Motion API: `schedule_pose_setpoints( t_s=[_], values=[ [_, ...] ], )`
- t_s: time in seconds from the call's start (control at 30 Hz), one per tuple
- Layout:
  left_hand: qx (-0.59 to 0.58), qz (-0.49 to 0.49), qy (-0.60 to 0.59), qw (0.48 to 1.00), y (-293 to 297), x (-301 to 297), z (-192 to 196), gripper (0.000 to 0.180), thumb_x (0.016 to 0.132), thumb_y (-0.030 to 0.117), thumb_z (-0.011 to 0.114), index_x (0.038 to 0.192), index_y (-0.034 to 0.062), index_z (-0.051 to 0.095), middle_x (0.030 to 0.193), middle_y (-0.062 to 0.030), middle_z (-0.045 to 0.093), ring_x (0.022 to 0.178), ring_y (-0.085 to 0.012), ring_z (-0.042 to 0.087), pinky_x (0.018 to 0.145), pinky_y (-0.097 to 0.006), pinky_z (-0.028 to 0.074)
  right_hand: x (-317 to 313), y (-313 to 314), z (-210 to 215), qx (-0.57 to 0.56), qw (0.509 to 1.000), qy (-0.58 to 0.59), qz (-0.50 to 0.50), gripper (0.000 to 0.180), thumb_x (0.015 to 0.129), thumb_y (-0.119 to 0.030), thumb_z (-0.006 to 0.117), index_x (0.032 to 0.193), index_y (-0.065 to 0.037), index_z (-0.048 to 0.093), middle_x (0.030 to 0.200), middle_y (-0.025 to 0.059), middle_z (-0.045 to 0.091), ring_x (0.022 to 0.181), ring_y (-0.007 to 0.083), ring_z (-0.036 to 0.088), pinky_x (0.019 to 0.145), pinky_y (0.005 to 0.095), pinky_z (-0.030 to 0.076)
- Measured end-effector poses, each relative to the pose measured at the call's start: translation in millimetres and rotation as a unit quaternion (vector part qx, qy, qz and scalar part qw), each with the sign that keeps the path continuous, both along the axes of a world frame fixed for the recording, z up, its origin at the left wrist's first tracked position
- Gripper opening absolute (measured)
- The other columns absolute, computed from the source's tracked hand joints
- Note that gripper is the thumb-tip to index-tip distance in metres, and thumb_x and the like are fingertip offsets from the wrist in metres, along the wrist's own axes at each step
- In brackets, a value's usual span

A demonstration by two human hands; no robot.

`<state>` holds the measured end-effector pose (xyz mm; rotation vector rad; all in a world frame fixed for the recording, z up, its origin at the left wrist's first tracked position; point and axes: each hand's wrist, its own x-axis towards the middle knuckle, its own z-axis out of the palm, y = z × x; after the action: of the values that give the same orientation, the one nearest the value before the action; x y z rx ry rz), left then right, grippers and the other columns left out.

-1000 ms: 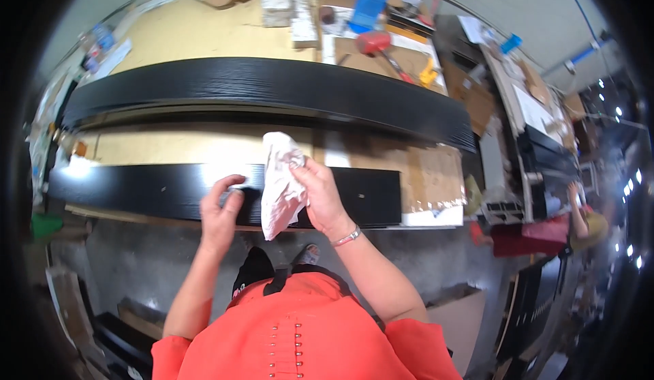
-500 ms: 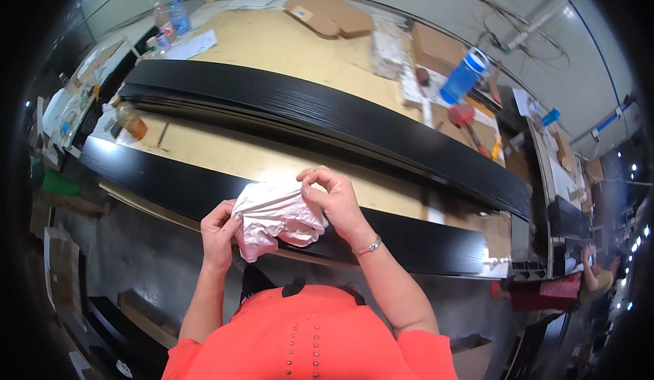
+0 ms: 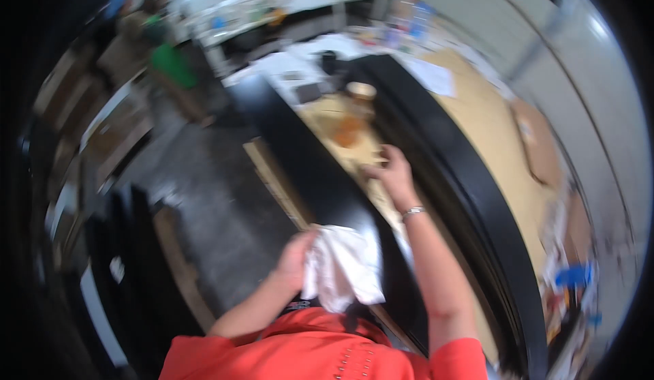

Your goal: Cleaning and polishing black wooden furniture components using a cloth and liquid polish.

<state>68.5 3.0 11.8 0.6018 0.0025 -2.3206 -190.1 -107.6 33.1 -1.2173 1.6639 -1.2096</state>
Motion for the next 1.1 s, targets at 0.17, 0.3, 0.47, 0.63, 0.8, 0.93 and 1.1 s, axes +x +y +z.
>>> schedule_pose_setpoints(
  t_s=[0.17, 0.3, 0.47, 0.63, 0.8, 0.93, 1.1],
  values=[
    [0.042, 0.002, 0.149, 0.988, -6, 8, -3, 0.034, 0.102, 0.035, 0.054, 0.109, 0.0035, 0.065, 0.100, -0.0140, 0.072, 0.094, -0.0290, 0.070, 0.092, -0.046, 0.053, 19, -95, -30, -0.082, 0.996, -0.043, 0.010, 0.091, 0.070, -0.002, 0.085, 0.147, -0.003, 0.037, 0.140, 0.0137, 0.052, 0.129, 0.0248, 0.052, 0.109, 0.0352, 0.042],
    [-0.112, 0.032, -0.041, 0.992, -3, 18, 16, 0.029, 0.097, 0.017, 0.065, 0.120, -0.0005, 0.060, 0.101, -0.0110, 0.069, 0.095, -0.0206, 0.068, 0.088, -0.035, 0.054, 12, -142, -59, -0.094, 0.993, -0.064, -0.036, 0.068, 0.073, 0.000, 0.084, 0.132, -0.004, 0.051, 0.124, 0.0073, 0.063, 0.113, 0.0196, 0.062, 0.100, 0.0338, 0.048],
    [-0.091, -0.075, -0.111, 0.987, -2, 19, -1, 0.032, 0.091, 0.005, 0.066, 0.121, -0.0062, 0.062, 0.099, -0.0102, 0.072, 0.089, -0.0194, 0.070, 0.083, -0.032, 0.055, 23, -115, -5, -0.095, 0.995, -0.015, -0.020, 0.057, 0.072, -0.001, 0.083, 0.122, -0.005, 0.054, 0.115, 0.0052, 0.064, 0.107, 0.0178, 0.063, 0.098, 0.0341, 0.049],
    [-0.162, 0.100, 0.000, 0.982, -55, 60, 13, 0.049, 0.091, 0.027, 0.068, 0.129, -0.0020, 0.057, 0.119, -0.0177, 0.068, 0.103, -0.0287, 0.069, 0.093, -0.041, 0.057, 39, -57, 52, -0.116, 0.987, -0.091, 0.071, 0.068, 0.058, -0.004, 0.081, 0.120, -0.004, 0.053, 0.110, 0.0059, 0.061, 0.104, 0.0183, 0.060, 0.096, 0.0343, 0.049],
    [-0.106, 0.097, -0.081, 0.986, -91, 42, -1, 0.047, 0.103, 0.040, 0.053, 0.132, 0.0036, 0.055, 0.124, -0.0148, 0.066, 0.114, -0.0310, 0.065, 0.099, -0.047, 0.053, 31, 22, 106, -0.005, 0.991, 0.044, 0.122, 0.080, 0.056, -0.012, 0.084, 0.130, -0.002, 0.054, 0.118, 0.0092, 0.064, 0.111, 0.0191, 0.061, 0.103, 0.0318, 0.046],
    [-0.070, 0.056, -0.003, 0.996, -95, 16, 20, 0.038, 0.107, 0.031, 0.045, 0.131, 0.0037, 0.055, 0.126, -0.0128, 0.065, 0.114, -0.0283, 0.064, 0.099, -0.045, 0.054, 22, 62, 107, -0.027, 0.917, 0.365, 0.161, 0.079, 0.051, -0.018, 0.080, 0.127, -0.013, 0.062, 0.107, 0.0088, 0.066, 0.095, 0.0317, 0.058, 0.086, 0.0386, 0.051],
    [-0.137, -0.012, -0.043, 0.989, -87, -4, 25, 0.031, 0.106, 0.018, 0.046, 0.130, -0.0010, 0.055, 0.124, -0.0153, 0.065, 0.111, -0.0279, 0.066, 0.097, -0.042, 0.055, 26, 88, 101, 0.003, 0.884, 0.439, 0.158, 0.069, 0.053, -0.015, 0.077, 0.121, -0.014, 0.066, 0.103, 0.0061, 0.064, 0.094, 0.0285, 0.055, 0.087, 0.0386, 0.046]
  ],
)
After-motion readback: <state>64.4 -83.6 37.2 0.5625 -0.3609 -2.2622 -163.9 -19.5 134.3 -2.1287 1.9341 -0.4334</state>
